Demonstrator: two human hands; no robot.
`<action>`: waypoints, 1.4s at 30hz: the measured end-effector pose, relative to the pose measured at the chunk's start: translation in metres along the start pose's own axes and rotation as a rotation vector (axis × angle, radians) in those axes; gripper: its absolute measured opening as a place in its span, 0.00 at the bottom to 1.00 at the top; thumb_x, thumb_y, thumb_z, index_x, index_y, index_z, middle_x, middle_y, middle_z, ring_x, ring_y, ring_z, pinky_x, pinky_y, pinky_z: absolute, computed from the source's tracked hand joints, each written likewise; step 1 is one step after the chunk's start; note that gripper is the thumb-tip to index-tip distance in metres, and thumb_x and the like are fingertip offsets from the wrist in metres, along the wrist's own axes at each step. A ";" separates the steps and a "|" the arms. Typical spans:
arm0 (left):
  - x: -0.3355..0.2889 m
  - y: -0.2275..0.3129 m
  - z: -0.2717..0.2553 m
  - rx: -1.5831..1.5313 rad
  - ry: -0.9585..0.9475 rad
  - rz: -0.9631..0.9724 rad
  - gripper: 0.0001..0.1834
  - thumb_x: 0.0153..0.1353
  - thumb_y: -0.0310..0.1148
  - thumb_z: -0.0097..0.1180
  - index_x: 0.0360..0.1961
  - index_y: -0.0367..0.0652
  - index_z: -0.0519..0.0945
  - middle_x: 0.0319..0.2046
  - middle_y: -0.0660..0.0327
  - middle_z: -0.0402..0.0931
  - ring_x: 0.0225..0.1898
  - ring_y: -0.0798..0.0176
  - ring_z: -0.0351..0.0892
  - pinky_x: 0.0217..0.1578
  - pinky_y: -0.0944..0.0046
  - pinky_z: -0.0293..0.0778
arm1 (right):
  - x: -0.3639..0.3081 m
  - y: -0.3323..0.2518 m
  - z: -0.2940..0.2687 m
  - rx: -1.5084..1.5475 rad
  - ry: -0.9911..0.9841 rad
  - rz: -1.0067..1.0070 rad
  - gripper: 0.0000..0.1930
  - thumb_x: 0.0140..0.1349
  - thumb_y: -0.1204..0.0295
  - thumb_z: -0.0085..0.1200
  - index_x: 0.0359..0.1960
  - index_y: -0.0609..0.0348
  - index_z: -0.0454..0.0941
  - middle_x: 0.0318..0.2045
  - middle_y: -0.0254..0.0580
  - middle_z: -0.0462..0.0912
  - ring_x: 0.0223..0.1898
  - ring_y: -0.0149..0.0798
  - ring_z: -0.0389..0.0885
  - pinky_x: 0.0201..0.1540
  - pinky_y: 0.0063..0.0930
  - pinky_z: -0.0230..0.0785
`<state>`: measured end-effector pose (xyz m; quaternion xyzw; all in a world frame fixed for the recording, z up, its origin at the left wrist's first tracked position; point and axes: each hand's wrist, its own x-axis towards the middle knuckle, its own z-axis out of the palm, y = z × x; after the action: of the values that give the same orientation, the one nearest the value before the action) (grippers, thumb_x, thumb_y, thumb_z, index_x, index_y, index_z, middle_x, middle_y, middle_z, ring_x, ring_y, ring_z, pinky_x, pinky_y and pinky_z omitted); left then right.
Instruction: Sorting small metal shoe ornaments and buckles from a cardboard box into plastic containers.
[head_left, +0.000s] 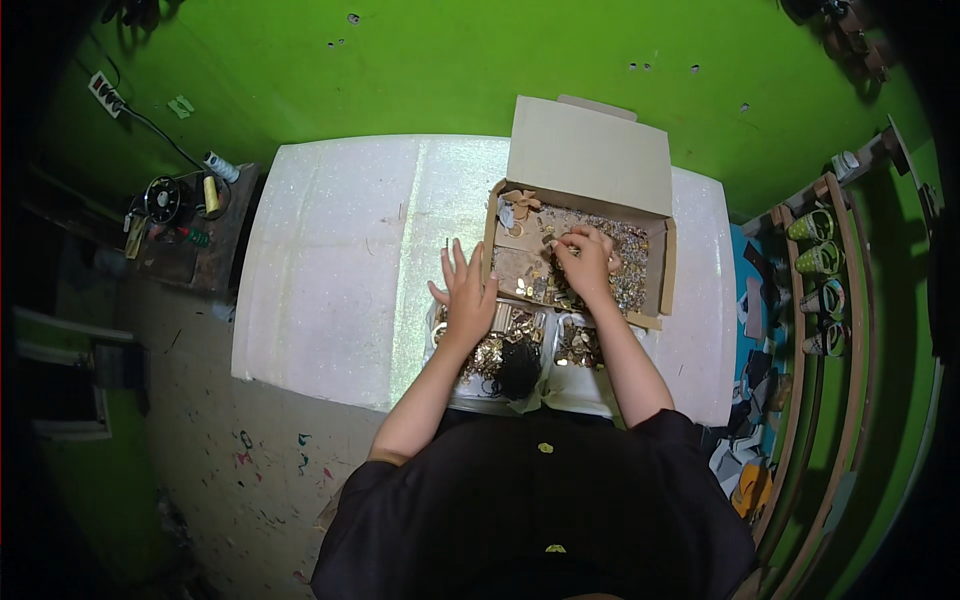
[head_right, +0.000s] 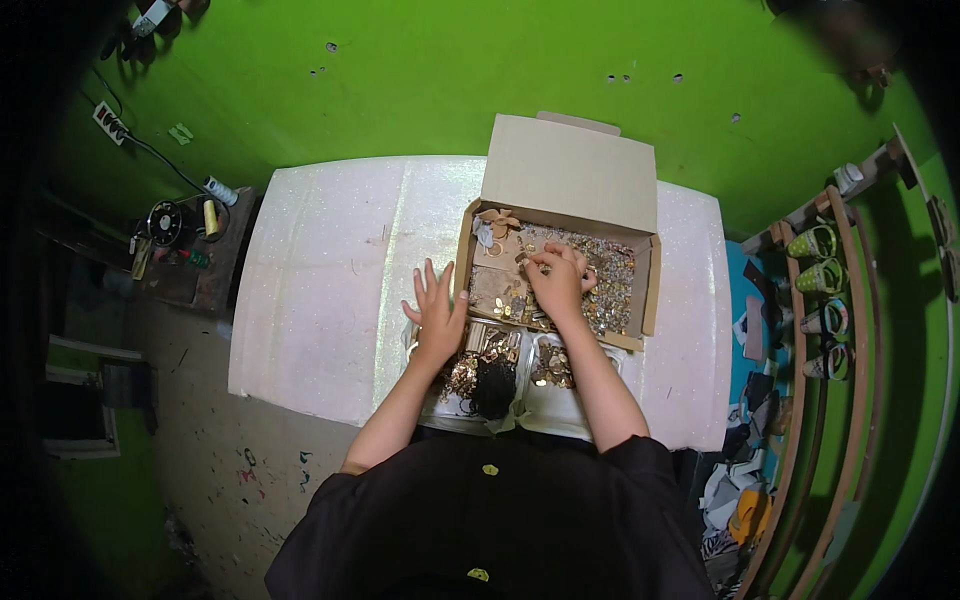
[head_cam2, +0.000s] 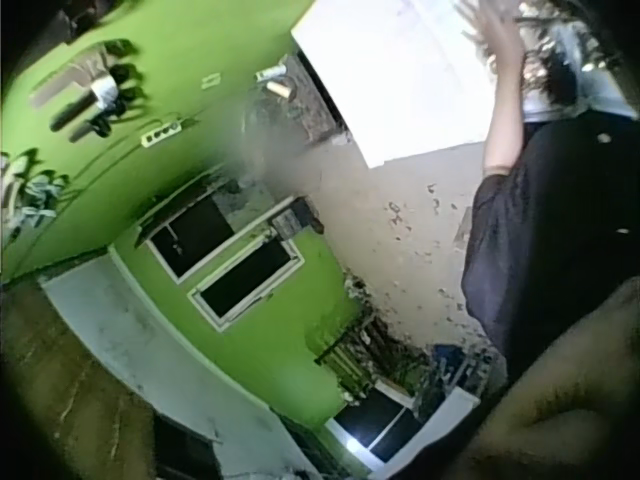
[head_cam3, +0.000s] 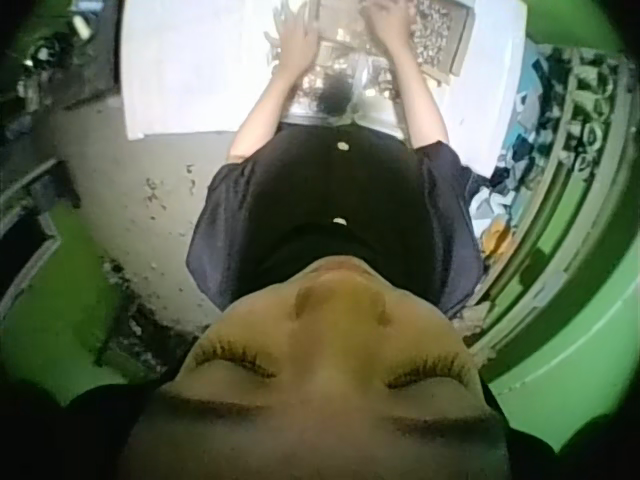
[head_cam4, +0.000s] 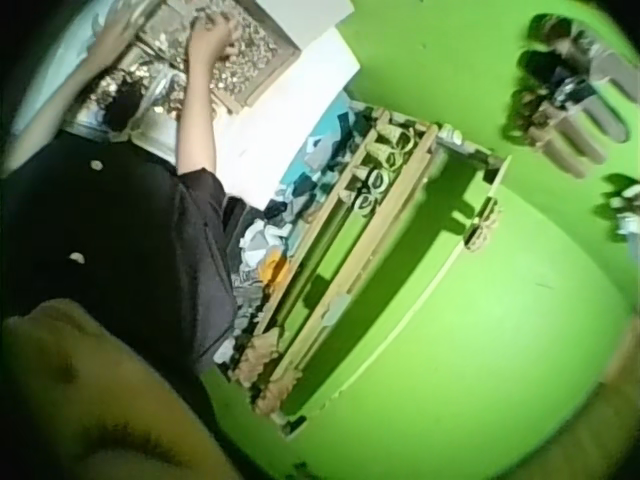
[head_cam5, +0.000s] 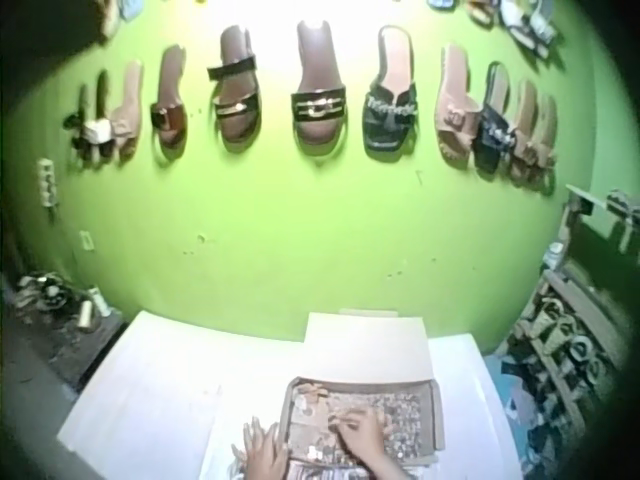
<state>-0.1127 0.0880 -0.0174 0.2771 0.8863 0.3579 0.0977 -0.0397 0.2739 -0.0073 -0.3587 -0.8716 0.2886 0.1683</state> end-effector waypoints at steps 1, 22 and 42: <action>-0.003 -0.002 -0.004 -0.022 0.023 -0.022 0.27 0.62 0.39 0.43 0.63 0.48 0.62 0.69 0.45 0.38 0.70 0.41 0.29 0.56 0.27 0.21 | -0.010 -0.006 -0.010 0.079 0.035 -0.012 0.07 0.49 0.62 0.61 0.26 0.48 0.84 0.45 0.33 0.76 0.55 0.41 0.61 0.54 0.47 0.40; -0.029 -0.010 -0.014 -0.011 0.070 0.004 0.26 0.55 0.33 0.50 0.57 0.53 0.69 0.69 0.50 0.42 0.70 0.45 0.33 0.57 0.29 0.20 | -0.119 -0.011 -0.006 -0.191 0.170 -0.207 0.11 0.52 0.66 0.58 0.38 0.47 0.82 0.56 0.37 0.68 0.63 0.51 0.52 0.55 0.63 0.33; 0.023 0.012 0.027 0.282 0.094 0.315 0.32 0.56 0.31 0.45 0.65 0.53 0.60 0.66 0.48 0.51 0.68 0.45 0.46 0.57 0.28 0.34 | 0.017 0.042 -0.033 -0.359 -0.189 -0.122 0.17 0.49 0.69 0.58 0.43 0.47 0.80 0.54 0.44 0.69 0.61 0.49 0.57 0.60 0.62 0.37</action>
<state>-0.1171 0.1238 -0.0284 0.4063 0.8769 0.2535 -0.0407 -0.0126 0.3228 -0.0058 -0.3006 -0.9411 0.1505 0.0364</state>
